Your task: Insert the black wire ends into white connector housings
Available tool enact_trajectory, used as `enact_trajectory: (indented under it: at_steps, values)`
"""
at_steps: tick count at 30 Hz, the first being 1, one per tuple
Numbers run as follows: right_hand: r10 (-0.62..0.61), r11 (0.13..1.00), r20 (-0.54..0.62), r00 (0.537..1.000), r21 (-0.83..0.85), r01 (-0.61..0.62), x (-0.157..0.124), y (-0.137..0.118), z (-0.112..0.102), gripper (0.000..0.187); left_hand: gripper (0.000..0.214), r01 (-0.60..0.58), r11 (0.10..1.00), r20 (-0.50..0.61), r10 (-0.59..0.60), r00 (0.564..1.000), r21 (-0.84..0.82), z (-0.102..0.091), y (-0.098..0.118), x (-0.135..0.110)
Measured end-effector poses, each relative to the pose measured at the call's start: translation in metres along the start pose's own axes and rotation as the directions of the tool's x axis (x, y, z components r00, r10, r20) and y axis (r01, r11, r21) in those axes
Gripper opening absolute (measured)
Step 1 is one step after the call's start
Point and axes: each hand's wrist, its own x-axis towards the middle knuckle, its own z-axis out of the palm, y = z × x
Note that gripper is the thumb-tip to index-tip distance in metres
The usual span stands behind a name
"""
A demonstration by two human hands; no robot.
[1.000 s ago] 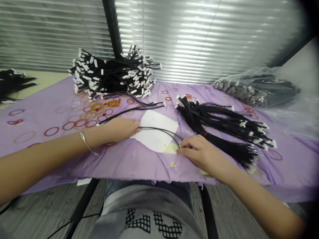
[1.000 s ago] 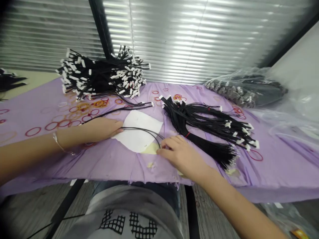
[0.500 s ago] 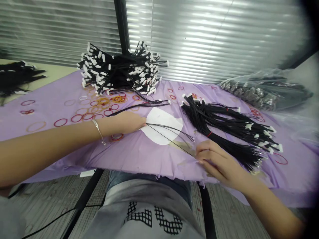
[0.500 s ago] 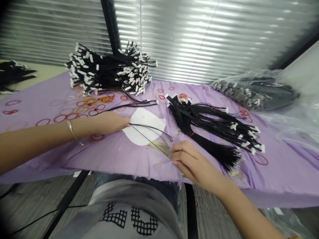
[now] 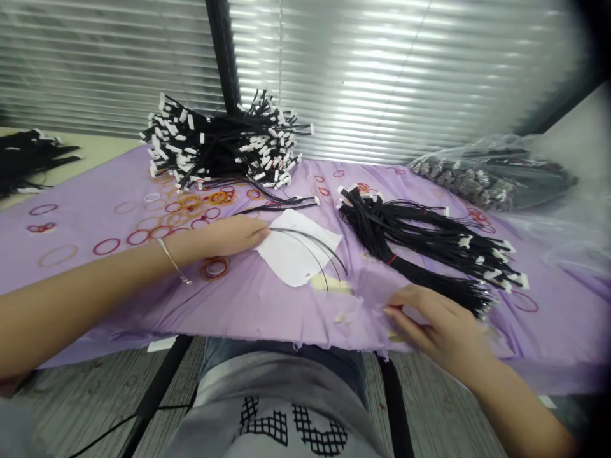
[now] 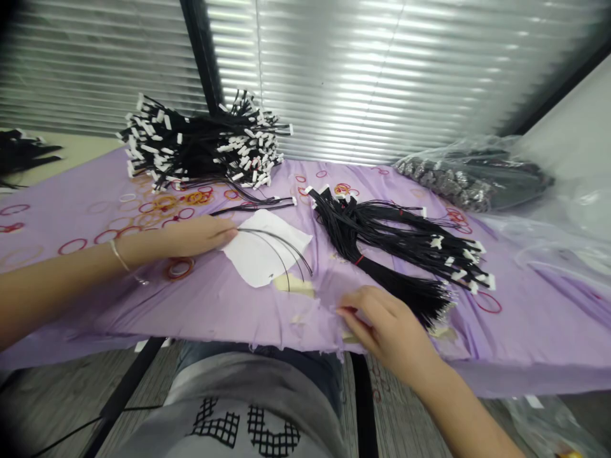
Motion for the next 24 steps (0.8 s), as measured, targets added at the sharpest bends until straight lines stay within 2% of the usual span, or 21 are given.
enact_trajectory:
  at_steps: [2, 5, 7, 9, 12, 15, 17, 18, 19, 20, 22, 24]
  values:
    - [0.077, 0.996, 0.0, 0.997, -0.053, -0.077, 0.005, 0.002, -0.001, 0.003, 0.038, 0.04, 0.992, -0.109, -0.053, 0.993, -0.121, -0.009, -0.006, 0.0]
    - [0.126, 0.983, 0.014, 0.992, -0.134, -0.123, 0.016, 0.005, -0.001, 0.023, 0.036, 0.088, 0.948, -0.237, -0.165, 0.957, -0.307, -0.026, -0.008, -0.003]
    - [0.137, 0.983, 0.049, 0.989, -0.129, -0.13, 0.026, 0.003, 0.002, 0.035, 0.036, 0.09, 0.892, -0.264, -0.226, 0.938, -0.444, -0.035, -0.006, -0.008]
    - [0.142, 0.989, 0.136, 0.981, -0.055, -0.135, 0.039, -0.003, 0.006, 0.03, 0.035, 0.076, 0.804, -0.248, -0.27, 0.93, -0.59, -0.041, -0.002, -0.014]
    - [0.162, 0.979, 0.208, 0.965, 0.092, -0.184, 0.069, -0.013, 0.018, 0.027, 0.033, 0.043, 0.565, -0.152, -0.293, 0.944, -0.824, -0.042, 0.003, -0.019]
    - [0.184, 0.902, 0.231, 0.955, 0.347, -0.258, 0.108, -0.018, 0.039, 0.063, 0.035, 0.04, 0.298, -0.055, -0.306, 0.95, -0.954, -0.041, 0.008, -0.019]
    - [0.104, 0.851, 0.287, 0.952, 0.469, -0.234, 0.134, -0.017, 0.056, 0.086, 0.036, 0.057, 0.172, 0.003, -0.301, 0.954, -0.983, -0.042, 0.01, -0.019]
    - [0.042, 0.842, 0.289, 0.956, 0.505, -0.19, 0.144, -0.017, 0.064, 0.089, 0.036, 0.071, 0.116, 0.036, -0.279, 0.96, -0.991, -0.043, 0.01, -0.019]
    - [-0.014, 0.839, 0.273, 0.962, 0.527, -0.137, 0.154, -0.016, 0.07, 0.081, 0.037, 0.091, 0.063, 0.072, -0.25, 0.966, -0.994, -0.044, 0.01, -0.02]
    - [-0.054, 0.841, 0.246, 0.968, 0.534, -0.089, 0.161, -0.015, 0.074, 0.062, 0.039, 0.109, 0.014, 0.103, -0.221, 0.97, -0.994, -0.045, 0.01, -0.021]
    - [-0.058, 0.853, 0.186, 0.981, 0.52, -0.048, 0.17, -0.013, 0.072, 0.025, 0.041, 0.108, -0.076, 0.121, -0.203, 0.972, -0.991, -0.047, 0.009, -0.025]
    - [-0.015, 0.886, 0.111, 0.994, 0.463, -0.038, 0.17, -0.012, 0.053, 0.022, 0.041, 0.051, -0.157, 0.088, -0.239, 0.967, -0.986, -0.047, 0.006, -0.031]
